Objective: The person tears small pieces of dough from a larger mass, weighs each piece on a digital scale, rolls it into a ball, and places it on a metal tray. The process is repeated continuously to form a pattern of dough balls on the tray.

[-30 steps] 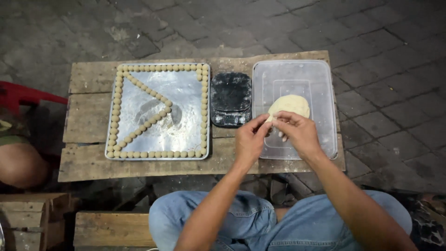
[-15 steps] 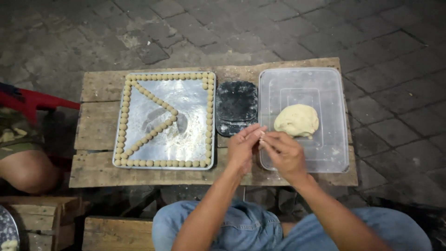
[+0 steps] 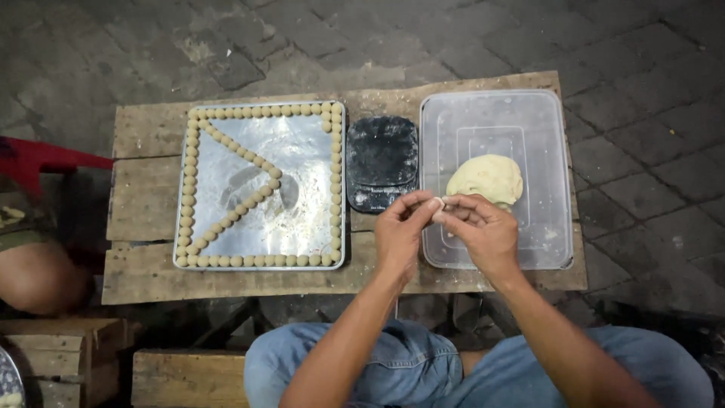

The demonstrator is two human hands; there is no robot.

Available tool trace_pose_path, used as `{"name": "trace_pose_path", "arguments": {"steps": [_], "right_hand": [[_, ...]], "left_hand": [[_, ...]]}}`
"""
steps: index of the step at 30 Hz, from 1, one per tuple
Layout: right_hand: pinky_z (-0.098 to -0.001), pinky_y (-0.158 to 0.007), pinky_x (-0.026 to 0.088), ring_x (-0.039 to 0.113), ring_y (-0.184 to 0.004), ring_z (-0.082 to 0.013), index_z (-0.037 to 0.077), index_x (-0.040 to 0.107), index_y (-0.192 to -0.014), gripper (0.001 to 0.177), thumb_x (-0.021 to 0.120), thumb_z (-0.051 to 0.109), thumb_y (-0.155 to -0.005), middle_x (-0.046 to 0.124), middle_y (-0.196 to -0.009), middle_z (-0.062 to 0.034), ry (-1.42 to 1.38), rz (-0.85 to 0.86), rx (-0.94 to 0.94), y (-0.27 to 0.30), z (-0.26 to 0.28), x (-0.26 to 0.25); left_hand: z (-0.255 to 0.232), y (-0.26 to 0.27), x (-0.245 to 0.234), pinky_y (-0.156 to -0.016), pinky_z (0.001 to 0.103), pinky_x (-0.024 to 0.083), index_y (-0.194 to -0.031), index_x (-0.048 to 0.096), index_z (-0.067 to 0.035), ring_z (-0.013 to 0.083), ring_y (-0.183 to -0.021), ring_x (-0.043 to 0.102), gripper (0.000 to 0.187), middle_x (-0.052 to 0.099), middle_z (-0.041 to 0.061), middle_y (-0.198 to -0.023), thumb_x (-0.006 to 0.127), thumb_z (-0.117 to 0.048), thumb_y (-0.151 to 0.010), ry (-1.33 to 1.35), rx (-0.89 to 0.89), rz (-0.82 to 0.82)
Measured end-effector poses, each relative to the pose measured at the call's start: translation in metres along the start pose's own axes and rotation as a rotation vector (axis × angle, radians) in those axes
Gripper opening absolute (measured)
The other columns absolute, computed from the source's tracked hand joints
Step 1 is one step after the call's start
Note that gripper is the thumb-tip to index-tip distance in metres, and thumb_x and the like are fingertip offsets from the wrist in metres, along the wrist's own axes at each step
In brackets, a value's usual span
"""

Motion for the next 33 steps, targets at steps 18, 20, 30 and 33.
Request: {"name": "trace_pose_path", "arguments": {"steps": [18, 20, 30, 33], "right_hand": [[-0.0284, -0.068, 0.063, 0.071, -0.076, -0.0124, -0.006, 0.074, -0.111, 0.029, 0.086, -0.003, -0.085, 0.073, -0.089, -0.0114, 0.040, 0.019, -0.066, -0.005, 0.036, 0.003], [-0.0331, -0.064, 0.061, 0.075, -0.069, -0.0201, 0.001, 0.081, -0.099, 0.020, 0.090, 0.005, -0.082, 0.076, -0.077, -0.0149, 0.286, 0.012, -0.085, -0.006, 0.037, 0.001], [-0.0547, -0.126, 0.018, 0.042, -0.143, -0.0418, 0.001, 0.053, -0.150, 0.061, 0.022, 0.040, -0.115, 0.059, -0.146, -0.0172, 0.596, 0.159, -0.592, -0.004, 0.061, 0.012], [-0.0547, -0.126, 0.014, 0.032, -0.147, -0.0395, 0.000, 0.044, -0.154, 0.064, 0.017, 0.043, -0.114, 0.047, -0.153, -0.0169, 0.630, 0.158, -0.630, -0.005, 0.057, 0.010]], "left_hand": [[-0.013, 0.019, 0.011, -0.076, 0.044, 0.065, -0.097, 0.081, 0.000, 0.0278, -0.091, 0.075, 0.028, 0.076, 0.017, -0.106, 0.074, -0.027, -0.099, 0.083, 0.047, 0.063], [-0.028, 0.027, 0.010, -0.080, 0.044, 0.065, -0.112, 0.079, 0.002, 0.0240, -0.098, 0.071, 0.030, 0.077, 0.018, -0.109, 0.076, -0.023, -0.096, 0.072, -0.054, 0.095], [0.075, 0.026, 0.022, -0.039, 0.033, 0.041, -0.067, 0.067, -0.006, 0.0233, -0.041, 0.055, 0.049, 0.054, 0.014, -0.048, 0.067, -0.040, -0.102, 0.208, -0.262, 0.279], [0.021, 0.030, 0.034, -0.107, 0.035, 0.050, -0.145, 0.061, -0.015, 0.0258, -0.131, 0.059, 0.067, 0.062, 0.010, -0.145, 0.064, -0.060, -0.095, 0.566, -0.401, 0.250]]}}
Point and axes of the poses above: each hand's wrist, its own y-axis away from the middle knuckle, its own x-axis out of the palm, z = x × y, the point moved 2 cm from there along -y, towards the middle knuckle
